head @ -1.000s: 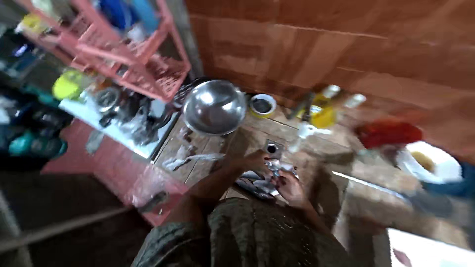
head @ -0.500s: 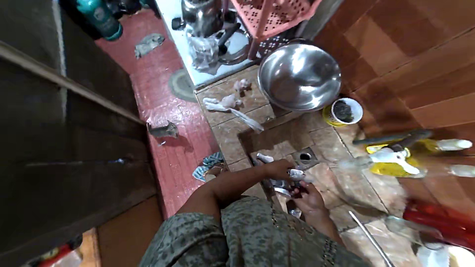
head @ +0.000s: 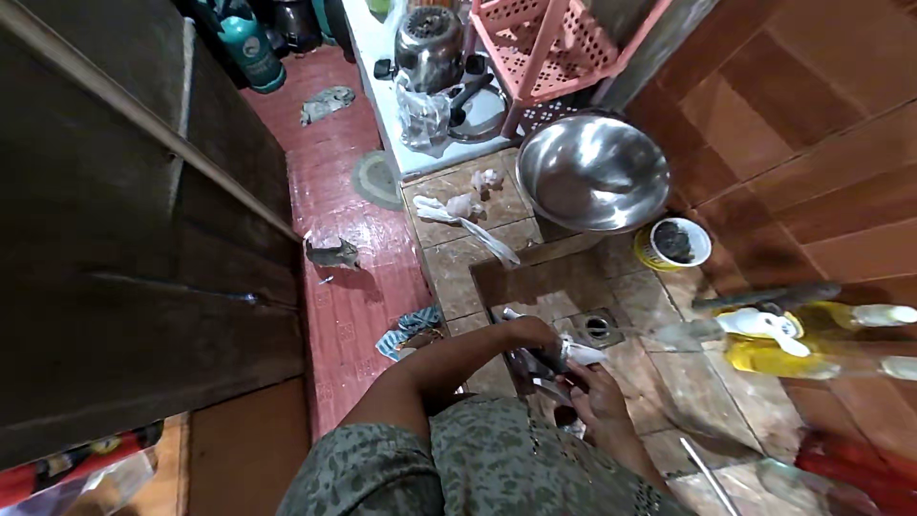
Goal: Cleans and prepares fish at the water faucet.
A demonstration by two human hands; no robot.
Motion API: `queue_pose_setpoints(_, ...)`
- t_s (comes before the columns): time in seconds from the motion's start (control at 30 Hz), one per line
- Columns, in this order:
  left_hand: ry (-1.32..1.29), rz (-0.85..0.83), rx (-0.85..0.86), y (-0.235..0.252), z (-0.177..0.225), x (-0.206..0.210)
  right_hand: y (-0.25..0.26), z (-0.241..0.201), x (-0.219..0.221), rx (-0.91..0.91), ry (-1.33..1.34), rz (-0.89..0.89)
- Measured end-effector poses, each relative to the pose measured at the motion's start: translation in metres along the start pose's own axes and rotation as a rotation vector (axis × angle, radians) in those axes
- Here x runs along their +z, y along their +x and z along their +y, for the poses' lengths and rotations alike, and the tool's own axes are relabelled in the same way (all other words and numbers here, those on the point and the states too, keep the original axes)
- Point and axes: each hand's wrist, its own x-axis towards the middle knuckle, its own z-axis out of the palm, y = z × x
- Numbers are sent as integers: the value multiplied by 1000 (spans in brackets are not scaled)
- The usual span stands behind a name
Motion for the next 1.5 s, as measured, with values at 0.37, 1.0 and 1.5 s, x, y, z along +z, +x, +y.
queue_pose_setpoints(0.37,65,12,-168,-4,5,3,-3,-1,-1,-98,-342,-55)
queue_pose_setpoints(1.0,95,-46,61,13,-28,12,14,-9,-26,-125,-893,-46)
queue_pose_setpoints(1.5,104,47,76,-6,-12,2,19,-13,-12,118,-437,-361)
